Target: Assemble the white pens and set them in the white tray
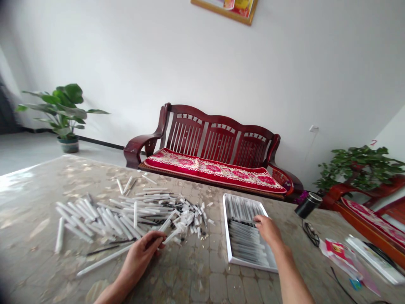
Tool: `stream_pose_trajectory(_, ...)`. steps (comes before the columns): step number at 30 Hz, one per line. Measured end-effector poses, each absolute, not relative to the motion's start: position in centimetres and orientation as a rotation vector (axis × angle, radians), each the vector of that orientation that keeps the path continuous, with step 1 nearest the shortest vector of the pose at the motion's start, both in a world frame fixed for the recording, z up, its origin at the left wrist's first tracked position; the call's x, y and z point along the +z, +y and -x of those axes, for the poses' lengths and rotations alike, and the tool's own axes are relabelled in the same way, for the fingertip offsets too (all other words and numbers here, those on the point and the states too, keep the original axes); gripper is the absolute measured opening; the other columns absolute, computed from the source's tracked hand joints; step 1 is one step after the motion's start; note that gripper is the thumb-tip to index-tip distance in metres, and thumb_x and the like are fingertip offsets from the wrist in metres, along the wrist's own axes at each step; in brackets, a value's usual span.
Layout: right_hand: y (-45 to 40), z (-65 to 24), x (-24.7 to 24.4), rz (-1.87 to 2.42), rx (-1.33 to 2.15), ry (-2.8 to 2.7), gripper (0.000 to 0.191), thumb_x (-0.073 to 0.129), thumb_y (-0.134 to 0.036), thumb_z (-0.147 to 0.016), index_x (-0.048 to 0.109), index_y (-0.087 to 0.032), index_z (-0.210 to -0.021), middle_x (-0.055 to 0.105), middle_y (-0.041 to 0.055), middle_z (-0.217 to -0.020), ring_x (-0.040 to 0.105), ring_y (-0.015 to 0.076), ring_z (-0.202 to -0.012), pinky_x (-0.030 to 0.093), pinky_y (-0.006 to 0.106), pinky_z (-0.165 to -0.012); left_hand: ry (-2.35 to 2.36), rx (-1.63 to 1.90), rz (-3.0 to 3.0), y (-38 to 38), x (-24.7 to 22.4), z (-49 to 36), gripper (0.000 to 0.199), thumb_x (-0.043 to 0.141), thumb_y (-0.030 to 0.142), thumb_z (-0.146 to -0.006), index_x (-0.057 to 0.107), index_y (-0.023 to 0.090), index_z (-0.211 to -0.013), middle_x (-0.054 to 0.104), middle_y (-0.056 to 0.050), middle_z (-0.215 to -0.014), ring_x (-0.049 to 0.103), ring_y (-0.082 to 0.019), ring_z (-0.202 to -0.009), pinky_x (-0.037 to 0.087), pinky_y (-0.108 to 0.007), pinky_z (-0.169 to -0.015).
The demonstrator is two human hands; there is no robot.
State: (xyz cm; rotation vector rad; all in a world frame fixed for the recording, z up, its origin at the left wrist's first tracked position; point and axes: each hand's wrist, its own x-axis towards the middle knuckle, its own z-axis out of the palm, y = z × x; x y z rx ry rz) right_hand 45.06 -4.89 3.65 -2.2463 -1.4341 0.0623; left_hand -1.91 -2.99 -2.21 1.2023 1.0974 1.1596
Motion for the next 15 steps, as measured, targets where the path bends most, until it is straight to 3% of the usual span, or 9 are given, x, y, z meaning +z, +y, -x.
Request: stream_pose_trajectory(15, -5.4, -44.5, 2.2, 2.201, 0.160, -1.661, 0.025, 0.057, -0.015, -0.068, 0.075, -0.024, -0.083, 0.077, 0.0054, -0.094, 0.069, 0.0210, -0.092, 0.048, 0.032, -0.088, 1.176, 1.310, -1.204, -2.7, -2.4, 2.6, 0.042, 0.069, 0.060, -0.070, 0.072, 0.021, -0.085, 0.076, -0.004, -0.077, 0.069, -0.022, -0.068, 0.052, -0.026, -0.055)
